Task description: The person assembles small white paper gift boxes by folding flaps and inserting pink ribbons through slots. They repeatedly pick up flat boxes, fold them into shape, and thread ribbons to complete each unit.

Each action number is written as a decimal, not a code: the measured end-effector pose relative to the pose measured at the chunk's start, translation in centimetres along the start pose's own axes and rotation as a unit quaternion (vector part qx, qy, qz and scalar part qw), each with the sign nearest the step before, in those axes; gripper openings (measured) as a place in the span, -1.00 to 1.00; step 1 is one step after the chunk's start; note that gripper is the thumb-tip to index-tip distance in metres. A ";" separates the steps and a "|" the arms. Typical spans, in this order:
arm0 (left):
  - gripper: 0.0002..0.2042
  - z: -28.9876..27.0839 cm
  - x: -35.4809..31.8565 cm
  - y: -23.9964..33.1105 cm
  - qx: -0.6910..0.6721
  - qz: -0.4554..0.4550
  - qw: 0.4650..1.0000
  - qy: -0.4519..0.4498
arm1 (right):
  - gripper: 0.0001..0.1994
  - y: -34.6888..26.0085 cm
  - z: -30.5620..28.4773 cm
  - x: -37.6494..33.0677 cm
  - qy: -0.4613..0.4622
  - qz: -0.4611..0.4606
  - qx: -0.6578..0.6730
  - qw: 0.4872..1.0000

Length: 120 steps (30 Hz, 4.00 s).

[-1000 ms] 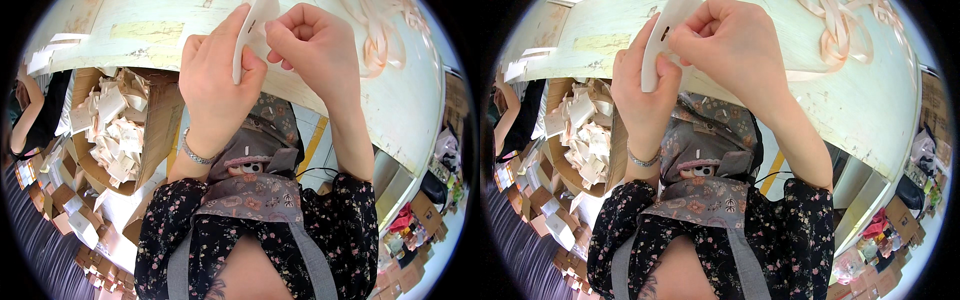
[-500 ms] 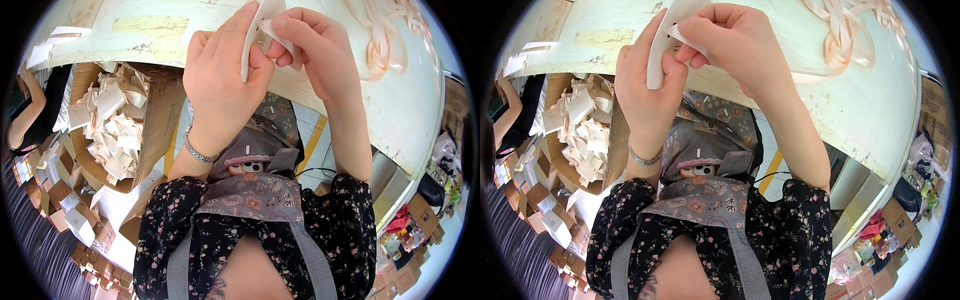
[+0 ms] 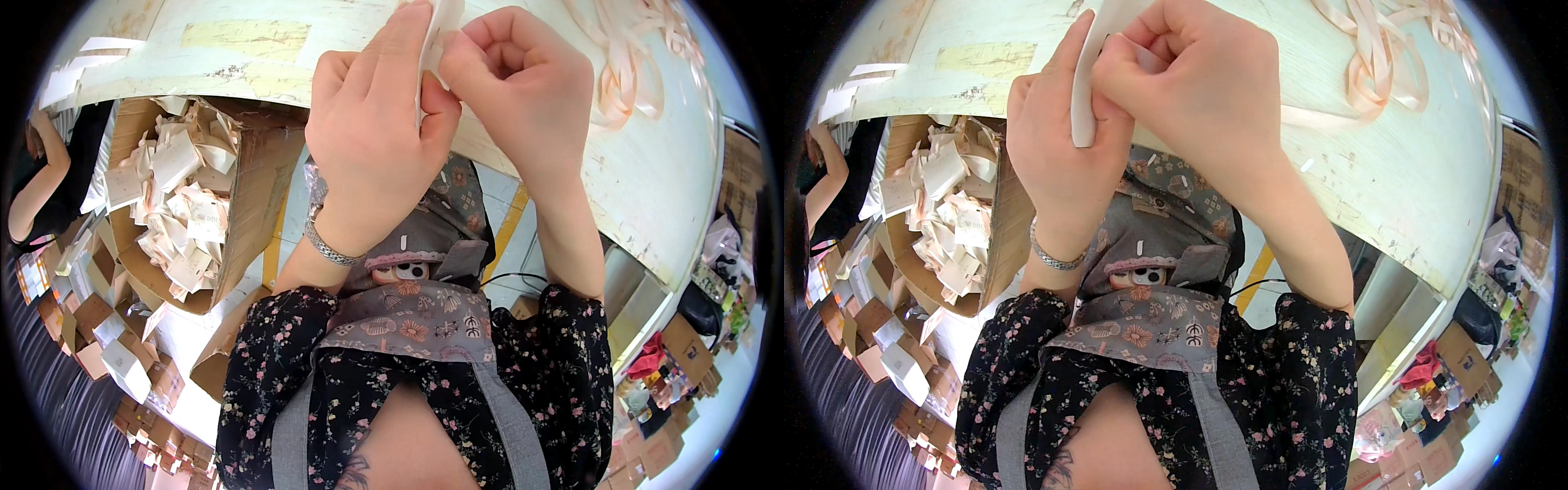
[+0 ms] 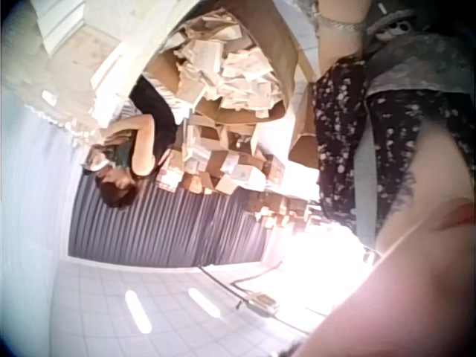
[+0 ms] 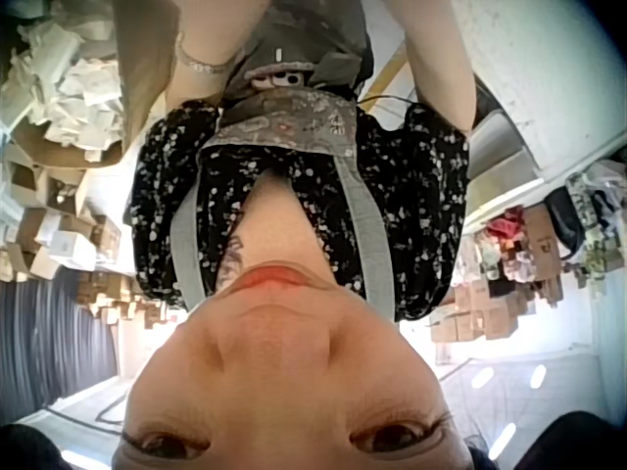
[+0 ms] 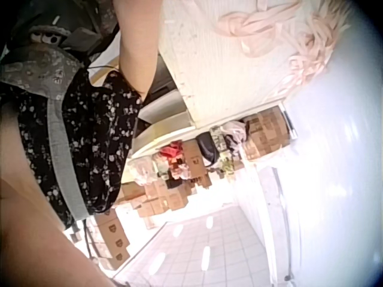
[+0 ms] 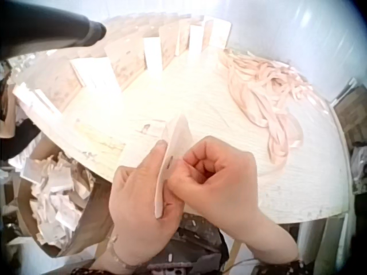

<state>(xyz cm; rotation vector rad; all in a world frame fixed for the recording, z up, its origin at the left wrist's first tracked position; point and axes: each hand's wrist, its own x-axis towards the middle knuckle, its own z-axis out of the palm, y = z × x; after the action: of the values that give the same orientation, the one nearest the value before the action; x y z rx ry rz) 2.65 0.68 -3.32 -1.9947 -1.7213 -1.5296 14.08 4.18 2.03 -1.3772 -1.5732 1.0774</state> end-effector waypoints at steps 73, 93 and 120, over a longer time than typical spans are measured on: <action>-0.69 -1.4 8.2 -3.1 -0.567 -0.268 0.685 -0.372 | -0.60 -2.4 -4.0 5.0 -0.016 -0.079 0.123 0.989; -0.76 -0.3 6.9 -2.1 -0.093 0.262 0.959 0.049 | -0.79 -1.7 -5.8 5.3 -0.292 -0.110 0.007 0.950; -0.85 -1.1 0.1 -1.1 -0.287 -0.023 0.953 -0.088 | -0.93 -4.3 -4.5 11.7 -0.009 -0.455 -0.120 0.883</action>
<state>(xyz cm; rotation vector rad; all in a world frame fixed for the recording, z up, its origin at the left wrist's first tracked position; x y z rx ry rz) 1.06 0.41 -3.28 -2.4254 -1.4994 -2.1188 15.35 15.99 7.83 -0.5870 -2.0774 0.3175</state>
